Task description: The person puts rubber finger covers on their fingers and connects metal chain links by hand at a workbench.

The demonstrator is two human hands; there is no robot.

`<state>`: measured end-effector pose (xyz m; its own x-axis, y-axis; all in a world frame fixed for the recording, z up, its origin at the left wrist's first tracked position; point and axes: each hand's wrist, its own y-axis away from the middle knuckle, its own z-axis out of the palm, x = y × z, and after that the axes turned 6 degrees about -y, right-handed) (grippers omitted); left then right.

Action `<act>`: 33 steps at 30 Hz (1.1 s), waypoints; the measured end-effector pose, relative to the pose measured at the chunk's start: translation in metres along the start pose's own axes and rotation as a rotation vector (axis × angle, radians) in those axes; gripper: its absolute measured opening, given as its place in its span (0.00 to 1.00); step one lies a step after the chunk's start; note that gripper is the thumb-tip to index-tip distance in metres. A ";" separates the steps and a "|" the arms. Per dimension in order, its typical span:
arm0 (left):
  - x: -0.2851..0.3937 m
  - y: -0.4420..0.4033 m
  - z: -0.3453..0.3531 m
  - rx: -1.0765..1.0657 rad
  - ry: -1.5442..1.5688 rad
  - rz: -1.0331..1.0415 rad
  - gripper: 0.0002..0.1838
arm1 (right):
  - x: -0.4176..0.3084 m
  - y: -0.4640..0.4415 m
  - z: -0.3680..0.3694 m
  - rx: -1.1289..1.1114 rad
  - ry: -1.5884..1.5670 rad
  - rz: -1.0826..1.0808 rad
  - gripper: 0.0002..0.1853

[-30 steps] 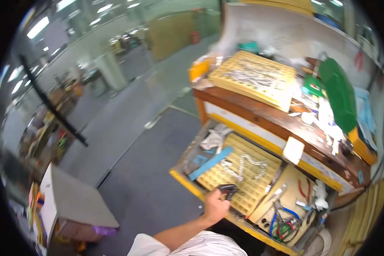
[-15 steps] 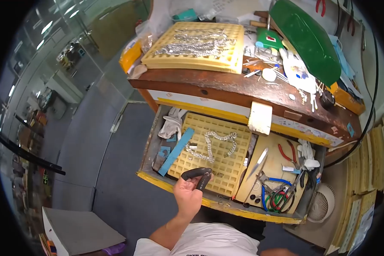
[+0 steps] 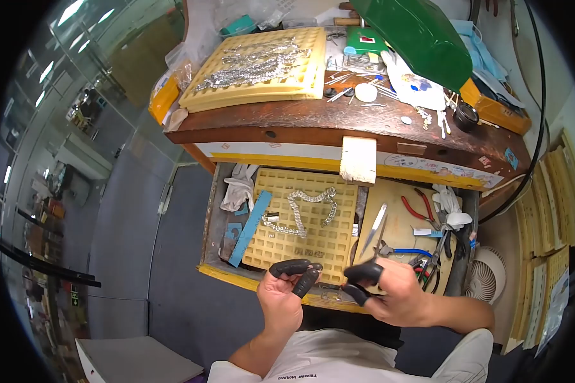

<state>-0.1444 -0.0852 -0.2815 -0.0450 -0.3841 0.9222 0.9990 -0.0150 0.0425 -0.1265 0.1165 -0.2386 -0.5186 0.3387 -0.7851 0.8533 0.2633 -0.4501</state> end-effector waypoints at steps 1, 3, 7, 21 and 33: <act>0.001 0.001 0.001 -0.001 0.032 -0.005 0.11 | 0.003 -0.005 0.004 -0.001 0.002 -0.019 0.21; -0.001 0.003 0.000 -0.016 0.052 0.004 0.11 | 0.010 -0.009 0.013 -0.005 0.013 -0.006 0.22; 0.000 0.004 0.002 -0.023 -0.035 -0.021 0.11 | 0.022 -0.018 0.012 0.122 -0.141 0.087 0.11; 0.020 -0.038 0.012 -0.035 -0.245 0.244 0.13 | 0.063 0.052 -0.046 -0.008 0.536 0.214 0.08; 0.032 -0.090 0.070 -0.018 -0.288 0.495 0.13 | 0.066 0.044 -0.009 -0.092 0.505 0.534 0.14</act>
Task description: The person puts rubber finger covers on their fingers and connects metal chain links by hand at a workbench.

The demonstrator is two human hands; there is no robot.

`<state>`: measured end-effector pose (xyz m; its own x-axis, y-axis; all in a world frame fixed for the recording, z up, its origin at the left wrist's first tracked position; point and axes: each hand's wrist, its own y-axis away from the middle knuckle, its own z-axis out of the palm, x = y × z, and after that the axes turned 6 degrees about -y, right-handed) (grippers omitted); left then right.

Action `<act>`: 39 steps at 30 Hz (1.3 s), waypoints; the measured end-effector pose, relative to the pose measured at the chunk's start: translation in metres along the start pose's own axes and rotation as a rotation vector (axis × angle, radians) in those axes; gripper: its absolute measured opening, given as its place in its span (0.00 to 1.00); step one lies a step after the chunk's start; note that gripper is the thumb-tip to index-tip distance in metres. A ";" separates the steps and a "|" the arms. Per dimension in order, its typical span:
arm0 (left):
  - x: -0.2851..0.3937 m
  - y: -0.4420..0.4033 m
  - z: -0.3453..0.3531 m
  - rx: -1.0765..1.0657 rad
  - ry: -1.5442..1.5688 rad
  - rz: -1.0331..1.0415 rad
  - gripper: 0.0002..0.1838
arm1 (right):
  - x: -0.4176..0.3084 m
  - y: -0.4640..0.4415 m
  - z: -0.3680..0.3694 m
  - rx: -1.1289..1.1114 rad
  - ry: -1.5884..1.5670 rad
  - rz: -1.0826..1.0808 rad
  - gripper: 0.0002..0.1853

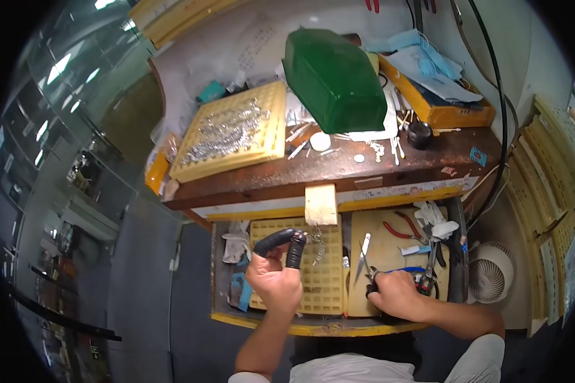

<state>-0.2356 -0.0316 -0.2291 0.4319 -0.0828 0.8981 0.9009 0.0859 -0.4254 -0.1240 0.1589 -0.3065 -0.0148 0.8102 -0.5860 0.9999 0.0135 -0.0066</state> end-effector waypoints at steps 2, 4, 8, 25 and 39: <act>0.002 -0.004 0.003 -0.011 0.011 -0.038 0.12 | -0.007 0.003 -0.019 0.134 -0.127 0.043 0.12; 0.007 -0.009 0.004 -0.024 0.041 -0.083 0.11 | -0.011 0.010 -0.039 0.257 -0.215 0.020 0.11; 0.004 -0.010 0.005 -0.051 0.089 -0.174 0.10 | -0.031 0.014 -0.048 0.431 -0.215 -0.276 0.06; 0.006 -0.025 -0.001 -0.124 0.201 -0.265 0.10 | -0.076 -0.011 -0.034 0.599 -0.546 -0.288 0.15; 0.002 -0.035 -0.007 -0.217 0.240 -0.336 0.11 | -0.080 -0.001 -0.001 0.518 -0.827 -0.137 0.17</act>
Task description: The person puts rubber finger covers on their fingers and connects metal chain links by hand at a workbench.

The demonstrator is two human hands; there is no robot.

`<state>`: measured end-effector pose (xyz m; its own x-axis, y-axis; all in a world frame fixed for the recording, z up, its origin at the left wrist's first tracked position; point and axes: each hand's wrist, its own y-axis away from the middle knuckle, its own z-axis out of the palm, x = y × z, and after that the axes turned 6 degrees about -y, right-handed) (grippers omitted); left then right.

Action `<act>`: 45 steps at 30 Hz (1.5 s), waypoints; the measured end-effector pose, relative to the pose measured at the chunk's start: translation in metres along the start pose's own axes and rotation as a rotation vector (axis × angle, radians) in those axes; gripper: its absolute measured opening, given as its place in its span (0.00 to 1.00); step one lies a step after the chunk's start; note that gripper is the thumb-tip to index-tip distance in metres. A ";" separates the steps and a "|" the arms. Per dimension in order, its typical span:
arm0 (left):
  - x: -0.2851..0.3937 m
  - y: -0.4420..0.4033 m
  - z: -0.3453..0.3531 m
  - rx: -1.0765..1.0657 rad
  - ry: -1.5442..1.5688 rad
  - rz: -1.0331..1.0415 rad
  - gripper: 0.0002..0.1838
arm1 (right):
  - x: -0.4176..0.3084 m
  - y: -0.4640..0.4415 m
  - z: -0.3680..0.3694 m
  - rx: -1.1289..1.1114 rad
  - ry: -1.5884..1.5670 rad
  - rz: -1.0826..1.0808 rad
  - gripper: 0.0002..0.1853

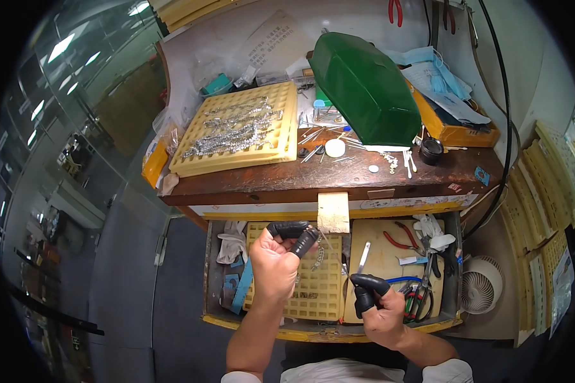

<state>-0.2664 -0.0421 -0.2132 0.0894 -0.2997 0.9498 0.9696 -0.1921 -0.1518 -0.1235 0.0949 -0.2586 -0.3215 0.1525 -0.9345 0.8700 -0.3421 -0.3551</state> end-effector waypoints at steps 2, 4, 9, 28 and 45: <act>0.000 0.000 0.000 -0.002 -0.005 0.008 0.10 | -0.001 -0.004 -0.002 -0.010 0.033 -0.030 0.18; -0.001 0.000 0.000 -0.008 -0.013 0.014 0.10 | -0.007 -0.011 -0.004 -0.057 0.189 -0.140 0.20; -0.004 0.002 0.005 0.030 -0.004 0.073 0.10 | 0.000 -0.015 -0.003 -0.038 0.258 -0.276 0.22; -0.014 0.002 0.006 0.059 0.034 0.098 0.09 | -0.008 -0.022 -0.007 -0.012 0.232 -0.310 0.20; -0.024 0.002 0.003 0.030 0.137 0.099 0.11 | 0.008 0.000 -0.026 0.099 0.207 -0.492 0.16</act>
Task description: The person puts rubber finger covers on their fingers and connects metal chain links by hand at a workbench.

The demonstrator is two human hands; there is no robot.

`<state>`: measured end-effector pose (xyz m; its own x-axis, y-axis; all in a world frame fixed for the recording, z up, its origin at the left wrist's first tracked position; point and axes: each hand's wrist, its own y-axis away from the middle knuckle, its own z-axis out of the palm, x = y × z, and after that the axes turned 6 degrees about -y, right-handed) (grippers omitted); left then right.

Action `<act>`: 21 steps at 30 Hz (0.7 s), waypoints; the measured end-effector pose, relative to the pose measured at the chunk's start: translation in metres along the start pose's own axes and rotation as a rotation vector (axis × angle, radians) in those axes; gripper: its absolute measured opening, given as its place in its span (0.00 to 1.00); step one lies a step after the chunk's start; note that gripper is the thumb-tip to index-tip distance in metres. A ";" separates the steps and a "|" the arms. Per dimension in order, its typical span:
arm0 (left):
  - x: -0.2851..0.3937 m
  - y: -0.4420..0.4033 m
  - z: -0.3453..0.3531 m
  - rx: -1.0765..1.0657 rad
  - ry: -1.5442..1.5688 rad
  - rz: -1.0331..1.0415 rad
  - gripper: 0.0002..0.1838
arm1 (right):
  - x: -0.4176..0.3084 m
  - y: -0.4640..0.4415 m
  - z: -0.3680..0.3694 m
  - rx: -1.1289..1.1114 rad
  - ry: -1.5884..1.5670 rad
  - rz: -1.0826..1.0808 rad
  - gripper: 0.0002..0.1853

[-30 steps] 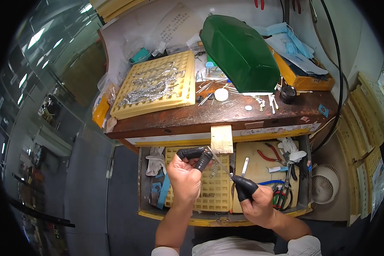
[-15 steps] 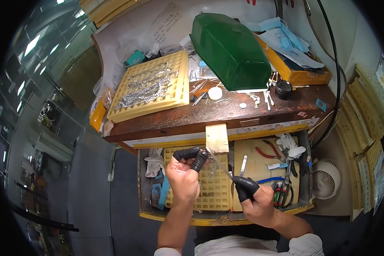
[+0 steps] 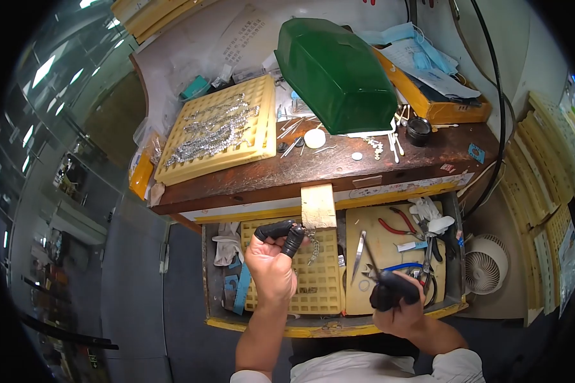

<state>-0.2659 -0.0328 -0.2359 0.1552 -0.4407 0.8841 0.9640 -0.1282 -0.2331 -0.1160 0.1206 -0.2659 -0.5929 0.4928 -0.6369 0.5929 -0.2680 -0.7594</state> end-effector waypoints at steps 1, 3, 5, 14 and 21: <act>0.000 0.000 0.000 -0.001 0.002 -0.003 0.11 | -0.005 0.010 -0.004 0.004 0.074 0.227 0.15; 0.000 0.001 -0.001 0.007 0.040 -0.029 0.11 | -0.020 0.010 -0.012 0.310 -0.168 0.374 0.14; 0.002 0.001 0.001 0.005 0.059 -0.041 0.10 | -0.031 0.021 -0.047 0.363 -0.699 0.403 0.13; 0.010 0.033 -0.002 0.088 -0.090 0.029 0.10 | 0.019 0.047 -0.079 -0.110 0.599 0.389 0.14; -0.030 0.115 0.030 -0.029 -0.389 0.246 0.14 | -0.020 0.009 -0.015 -0.101 -0.065 0.397 0.13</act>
<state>-0.1534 -0.0074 -0.2766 0.4537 -0.0958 0.8860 0.8826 -0.0887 -0.4616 -0.0903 0.1209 -0.2576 -0.3388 0.3139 -0.8869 0.8309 -0.3424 -0.4386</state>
